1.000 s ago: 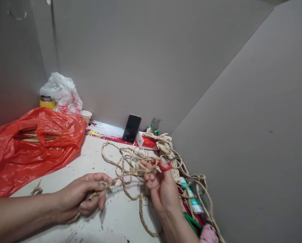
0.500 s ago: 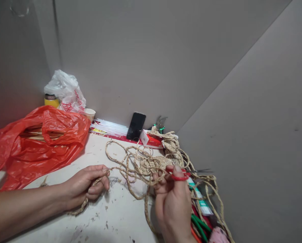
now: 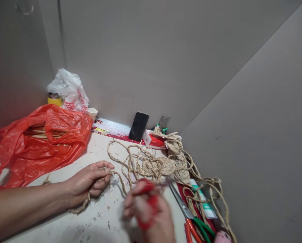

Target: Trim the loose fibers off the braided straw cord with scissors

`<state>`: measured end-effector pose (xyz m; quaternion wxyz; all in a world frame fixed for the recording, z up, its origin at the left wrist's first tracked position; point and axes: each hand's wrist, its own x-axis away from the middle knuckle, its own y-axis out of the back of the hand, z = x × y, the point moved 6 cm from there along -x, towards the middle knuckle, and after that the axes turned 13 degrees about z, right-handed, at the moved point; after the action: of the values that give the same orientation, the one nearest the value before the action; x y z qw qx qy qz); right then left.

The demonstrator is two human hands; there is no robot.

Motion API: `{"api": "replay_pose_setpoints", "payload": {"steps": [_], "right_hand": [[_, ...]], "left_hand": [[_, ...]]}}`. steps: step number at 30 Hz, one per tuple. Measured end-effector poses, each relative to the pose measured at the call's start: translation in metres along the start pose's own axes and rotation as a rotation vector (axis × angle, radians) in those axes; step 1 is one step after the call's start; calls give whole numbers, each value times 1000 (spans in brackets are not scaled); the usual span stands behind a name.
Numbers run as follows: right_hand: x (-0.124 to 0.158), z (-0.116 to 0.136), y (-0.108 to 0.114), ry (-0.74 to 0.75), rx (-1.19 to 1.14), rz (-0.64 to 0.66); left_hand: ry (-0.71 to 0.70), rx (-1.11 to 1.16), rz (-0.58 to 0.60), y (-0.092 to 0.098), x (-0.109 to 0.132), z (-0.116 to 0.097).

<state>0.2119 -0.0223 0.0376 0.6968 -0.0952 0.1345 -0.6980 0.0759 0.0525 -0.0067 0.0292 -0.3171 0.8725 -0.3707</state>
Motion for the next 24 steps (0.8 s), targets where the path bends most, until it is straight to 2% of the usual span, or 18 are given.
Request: {"api": "replay_pose_setpoints", "payload": {"steps": [1, 2, 4, 9, 14, 20, 24], "right_hand": [[2, -17, -9, -106, 0, 74], [2, -30, -12, -161, 18, 85], [-1, -42, -7, -171, 34, 42], [-15, -30, 18, -62, 62, -100], [-16, -24, 21, -35, 48, -124], [-19, -26, 20, -24, 47, -48], [-24, -28, 17, -58, 8, 33]], "left_hand": [[-7, -1, 1, 0, 0, 0], [-12, -2, 0, 0, 1, -1], [-12, -9, 5, 0, 1, -1], [30, -37, -22, 0, 2, 2], [40, -108, -47, 0, 4, 5], [-15, -215, -32, -4, 3, 5], [-8, -220, 41, -7, 2, 8]]}}
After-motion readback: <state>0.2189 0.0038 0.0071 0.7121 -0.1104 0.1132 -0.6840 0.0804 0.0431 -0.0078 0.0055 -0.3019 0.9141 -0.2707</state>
